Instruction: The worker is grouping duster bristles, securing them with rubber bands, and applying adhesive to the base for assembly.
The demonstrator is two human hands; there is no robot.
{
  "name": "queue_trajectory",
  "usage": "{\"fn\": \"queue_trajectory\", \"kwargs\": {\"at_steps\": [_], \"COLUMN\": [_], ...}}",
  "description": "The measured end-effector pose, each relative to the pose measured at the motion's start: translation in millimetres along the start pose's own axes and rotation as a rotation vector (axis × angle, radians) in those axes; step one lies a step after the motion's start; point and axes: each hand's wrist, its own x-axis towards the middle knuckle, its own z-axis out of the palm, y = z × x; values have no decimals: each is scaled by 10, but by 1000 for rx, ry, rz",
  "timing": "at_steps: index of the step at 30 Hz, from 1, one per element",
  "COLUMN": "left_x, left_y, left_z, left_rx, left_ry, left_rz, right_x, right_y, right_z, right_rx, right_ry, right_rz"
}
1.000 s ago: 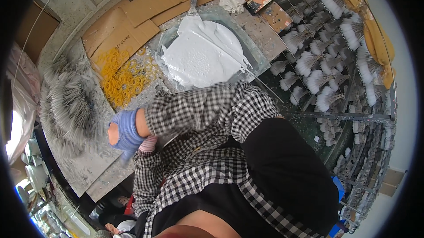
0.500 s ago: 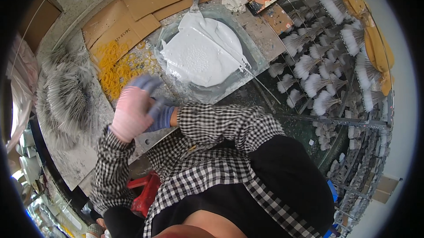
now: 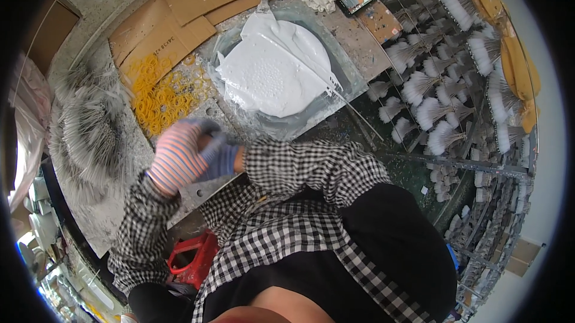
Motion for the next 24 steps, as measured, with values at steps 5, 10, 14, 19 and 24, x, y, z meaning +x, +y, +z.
{"fn": "queue_trajectory", "kwargs": {"at_steps": [5,10,14,19,24], "left_x": [-69,-106,-211,-200,-222], "left_y": [-44,-172,-114,-100,-179], "left_z": [-265,31,103,126,82], "left_rx": [-452,-285,18,66,-4], "left_ry": [251,137,230,306,321], "left_rz": [-30,-285,-88,-16,-84], "right_x": [-22,-87,-49,73,-235], "right_y": [77,792,749,682,347], "right_z": [59,230,348,351,213], "right_rx": [-19,-360,-328,-303,-266], "right_ry": [0,-41,-48,-35,-28], "right_rz": [-2,-58,-21,33,66]}}
